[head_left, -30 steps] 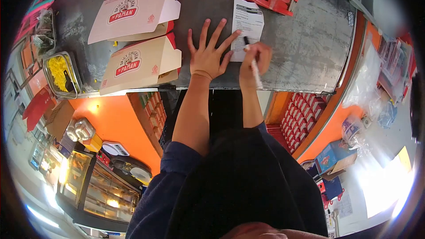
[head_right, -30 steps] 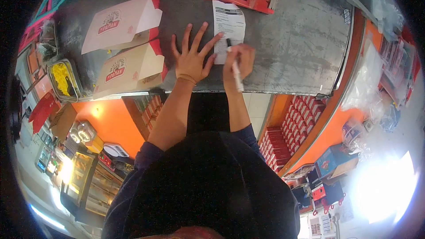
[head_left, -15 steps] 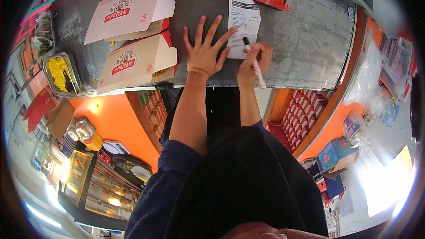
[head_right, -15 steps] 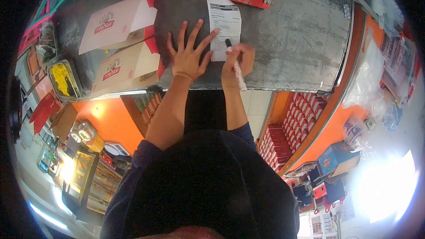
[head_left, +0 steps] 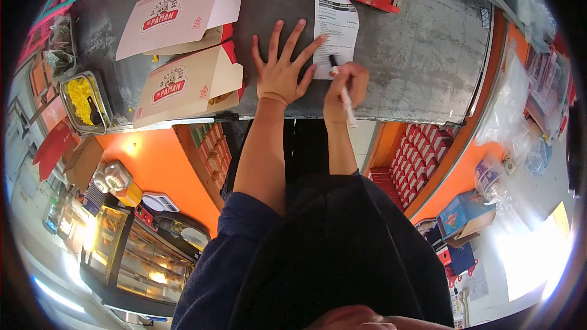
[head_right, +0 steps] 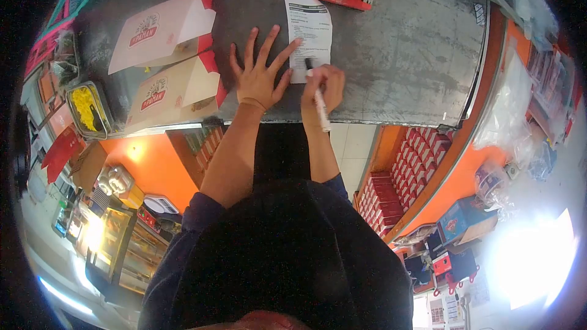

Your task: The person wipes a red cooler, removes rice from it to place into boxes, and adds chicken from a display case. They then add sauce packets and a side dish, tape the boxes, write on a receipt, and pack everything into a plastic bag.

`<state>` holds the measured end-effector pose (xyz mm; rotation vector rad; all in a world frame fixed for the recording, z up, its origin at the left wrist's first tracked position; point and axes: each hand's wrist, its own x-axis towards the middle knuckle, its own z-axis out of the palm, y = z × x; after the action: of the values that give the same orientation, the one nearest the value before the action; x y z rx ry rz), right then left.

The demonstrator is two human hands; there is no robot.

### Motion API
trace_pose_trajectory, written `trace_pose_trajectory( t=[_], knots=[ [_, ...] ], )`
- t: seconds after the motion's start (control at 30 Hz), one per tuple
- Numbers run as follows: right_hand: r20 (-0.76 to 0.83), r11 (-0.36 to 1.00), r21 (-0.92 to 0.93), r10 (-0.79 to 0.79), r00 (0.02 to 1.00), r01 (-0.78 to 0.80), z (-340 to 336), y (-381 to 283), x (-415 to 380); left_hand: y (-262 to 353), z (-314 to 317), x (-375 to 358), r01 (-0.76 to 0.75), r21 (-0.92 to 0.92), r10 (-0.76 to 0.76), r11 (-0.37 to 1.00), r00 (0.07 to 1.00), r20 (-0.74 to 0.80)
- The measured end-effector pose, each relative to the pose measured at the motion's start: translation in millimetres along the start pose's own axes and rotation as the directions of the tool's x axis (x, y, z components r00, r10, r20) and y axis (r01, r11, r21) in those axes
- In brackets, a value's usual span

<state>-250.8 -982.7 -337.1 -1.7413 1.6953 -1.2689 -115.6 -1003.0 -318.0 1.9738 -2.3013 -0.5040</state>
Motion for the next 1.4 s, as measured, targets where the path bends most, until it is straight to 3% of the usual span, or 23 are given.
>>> trace_pose_trajectory(
  t=[0.07,0.13,0.23,0.3,0.33,0.4,0.43,0.47,0.57,0.7,0.73,0.8,0.83,0.9,0.97,1.03,1.07,1.1,1.13,1.17,1.23,1.37,1.4],
  knots=[
    [-0.133,0.937,0.247,0.284,0.95,-0.246,2.2,-4.9,-1.3,0.1,-1.6,0.7,0.003,0.001,-0.003,1.0,1.0,0.02],
    [-0.093,0.927,0.284,0.282,0.955,-0.246,3.0,4.5,-11.6,-0.1,-0.9,1.1,0.004,-0.006,-0.004,1.0,1.0,0.009],
    [-0.016,0.98,0.118,0.162,0.987,-0.159,0.6,9.3,-16.9,-0.6,1.2,0.8,0.002,-0.012,-0.002,1.0,1.0,-0.008],
    [-0.195,0.813,0.495,0.447,0.873,-0.306,2.5,6.9,-12.2,-0.1,0.4,0.1,-0.002,-0.006,0.002,1.0,1.0,-0.025],
    [-0.192,0.812,0.503,0.439,0.878,-0.296,0.1,5.3,-6.9,0.3,0.2,-0.3,-0.007,-0.004,0.007,1.0,1.0,-0.018],
    [-0.14,0.941,0.227,0.287,0.948,-0.252,-10.6,-1.4,12.1,-1.1,-1.5,1.4,0.009,0.016,-0.009,1.0,0.999,-0.039],
    [-0.019,0.992,0.015,0.124,0.992,-0.124,-18.2,4.8,16.1,-0.5,-2.7,1.6,0.01,0.001,-0.01,1.0,1.0,-0.03],
    [-0.021,0.994,0.036,0.106,0.994,-0.106,-26.1,12.5,18.0,-0.3,-3.9,0.6,0.008,-0.012,-0.009,1.0,1.0,-0.021],
    [0.421,0.977,-0.045,-0.171,0.891,0.209,-37.6,26.4,36.6,-1.2,-6.1,-0.4,0.001,-0.026,-0.002,1.0,0.998,-0.058],
    [0.513,0.907,-0.119,-0.292,0.807,0.404,-35.8,19.3,44.9,-1.3,-19.3,-8.4,-0.062,-0.073,0.05,0.995,0.986,-0.159],
    [0.507,0.918,-0.141,-0.255,0.823,0.371,-36.1,11.4,44.4,-5.8,-13.1,-14.0,-0.109,-0.265,0.038,0.958,0.965,-0.26],
    [0.46,0.919,-0.155,-0.258,0.85,0.363,-31.3,-20.6,57.8,-7.5,-34.1,-36.4,-0.275,-0.518,0.003,0.81,0.885,-0.466],
    [0.468,0.968,-0.03,-0.205,0.859,0.247,-27.3,-43.2,55.8,-17.3,-47.1,-63.5,-0.299,-0.362,0.057,0.883,0.834,-0.549],
    [0.518,0.98,0.164,-0.183,0.836,0.113,-14.9,-92.4,49.9,-44.5,-63.9,-114.8,-0.116,-0.157,-0.049,0.981,0.635,-0.771],
    [0.522,0.958,0.261,-0.246,0.817,0.121,8.1,-141.7,43.2,-73.3,-104.7,-136.0,0.307,-0.367,-0.45,0.878,0.271,-0.851],
    [0.506,0.946,0.289,-0.283,0.814,0.149,32.6,-154.2,45.2,-130.0,-120.0,-139.9,0.223,-0.531,-0.577,0.817,0.321,-0.751],
    [0.607,0.981,0.19,-0.146,0.781,0.036,54.7,-141.5,43.3,-160.4,-116.4,-134.6,0.219,-0.532,-0.576,0.818,0.317,-0.754],
    [0.687,0.994,0.078,0.002,0.726,-0.077,68.9,-136.0,39.6,-191.6,-105.9,-130.2,0.048,-0.682,-0.572,0.73,0.588,-0.571],
    [0.685,0.994,0.079,0.006,0.728,-0.082,72.0,-137.8,38.8,-210.1,-100.7,-132.7,-0.06,-0.822,-0.447,0.566,0.816,-0.367],
    [0.669,0.994,0.105,-0.046,0.742,-0.034,72.3,-136.7,41.3,-213.9,-108.2,-138.0,-0.061,-0.821,-0.442,0.568,0.818,-0.367],
    [0.646,0.991,0.13,-0.102,0.756,0.023,69.6,-133.4,43.1,-212.2,-127.3,-138.8,0.149,-0.757,-0.376,0.636,0.917,-0.135],
    [0.677,0.926,0.349,-0.142,0.722,-0.145,58.3,-118.8,13.5,-204.4,-99.7,-159.6,0.067,-0.882,-0.342,0.467,0.933,-0.11],
    [0.697,0.825,0.466,-0.118,0.707,-0.321,55.9,-114.1,2.8,-199.2,-103.9,-168.1,0.003,-1.0,-0.292,0.022,0.956,-0.004]
  ],
)
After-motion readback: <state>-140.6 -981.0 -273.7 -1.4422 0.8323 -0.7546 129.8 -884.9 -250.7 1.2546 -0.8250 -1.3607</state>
